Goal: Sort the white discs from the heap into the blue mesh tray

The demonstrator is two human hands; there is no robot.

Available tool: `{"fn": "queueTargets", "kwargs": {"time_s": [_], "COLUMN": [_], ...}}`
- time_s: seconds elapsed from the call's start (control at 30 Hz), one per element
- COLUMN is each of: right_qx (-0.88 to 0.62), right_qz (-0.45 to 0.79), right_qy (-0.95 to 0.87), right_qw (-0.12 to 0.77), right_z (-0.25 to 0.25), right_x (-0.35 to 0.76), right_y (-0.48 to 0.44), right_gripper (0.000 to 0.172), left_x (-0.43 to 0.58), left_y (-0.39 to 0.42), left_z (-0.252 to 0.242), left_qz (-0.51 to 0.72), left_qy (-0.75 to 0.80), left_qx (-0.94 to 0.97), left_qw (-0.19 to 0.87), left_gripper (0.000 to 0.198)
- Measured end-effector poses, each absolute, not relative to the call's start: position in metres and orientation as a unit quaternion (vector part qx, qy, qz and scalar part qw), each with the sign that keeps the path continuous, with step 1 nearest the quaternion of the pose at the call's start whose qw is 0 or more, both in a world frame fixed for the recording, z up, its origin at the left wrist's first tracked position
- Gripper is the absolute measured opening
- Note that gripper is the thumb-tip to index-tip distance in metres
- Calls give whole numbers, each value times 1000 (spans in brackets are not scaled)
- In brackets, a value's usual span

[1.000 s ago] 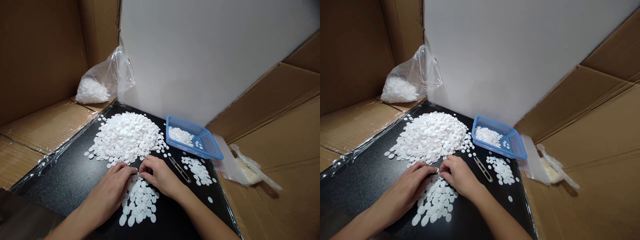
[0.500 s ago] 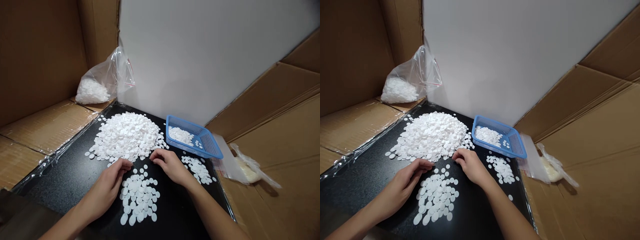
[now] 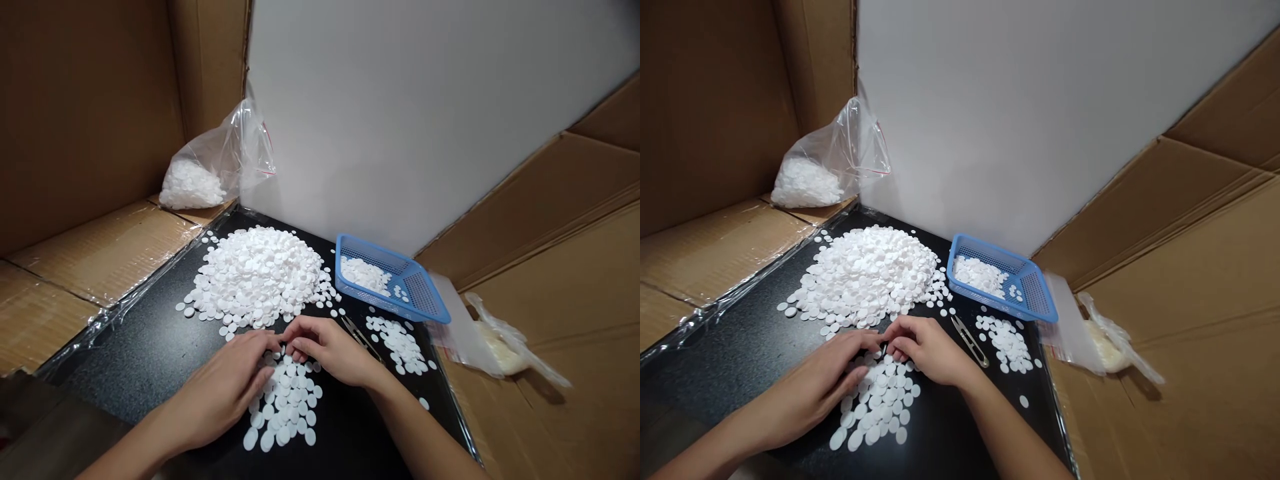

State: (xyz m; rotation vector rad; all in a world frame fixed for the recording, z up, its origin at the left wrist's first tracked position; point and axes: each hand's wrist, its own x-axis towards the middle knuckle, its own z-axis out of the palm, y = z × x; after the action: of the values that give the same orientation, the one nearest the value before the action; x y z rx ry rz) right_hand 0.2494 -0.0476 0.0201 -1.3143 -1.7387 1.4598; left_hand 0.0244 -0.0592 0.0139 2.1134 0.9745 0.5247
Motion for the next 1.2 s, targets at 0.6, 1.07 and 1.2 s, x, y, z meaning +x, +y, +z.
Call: {"fn": "queueTargets", "kwargs": {"time_s": [0.6, 1.07, 1.2], "right_qx": [-512, -525, -500], "right_qz": [213, 215, 241], "right_qy": [-785, -772, -777], "right_qw": [276, 286, 297], "right_z": [-5, -2, 3], "right_x": [240, 235, 239], "right_y": [-35, -38, -42], "right_gripper": [18, 8, 15], "left_x": [32, 32, 31], "left_y": [-57, -57, -58], "left_z": [5, 2, 5], "left_qz": [243, 268, 252], "left_qy": [413, 419, 412], "left_qx": [816, 811, 820], "left_qw": [324, 308, 308], "left_gripper": [16, 15, 16]}}
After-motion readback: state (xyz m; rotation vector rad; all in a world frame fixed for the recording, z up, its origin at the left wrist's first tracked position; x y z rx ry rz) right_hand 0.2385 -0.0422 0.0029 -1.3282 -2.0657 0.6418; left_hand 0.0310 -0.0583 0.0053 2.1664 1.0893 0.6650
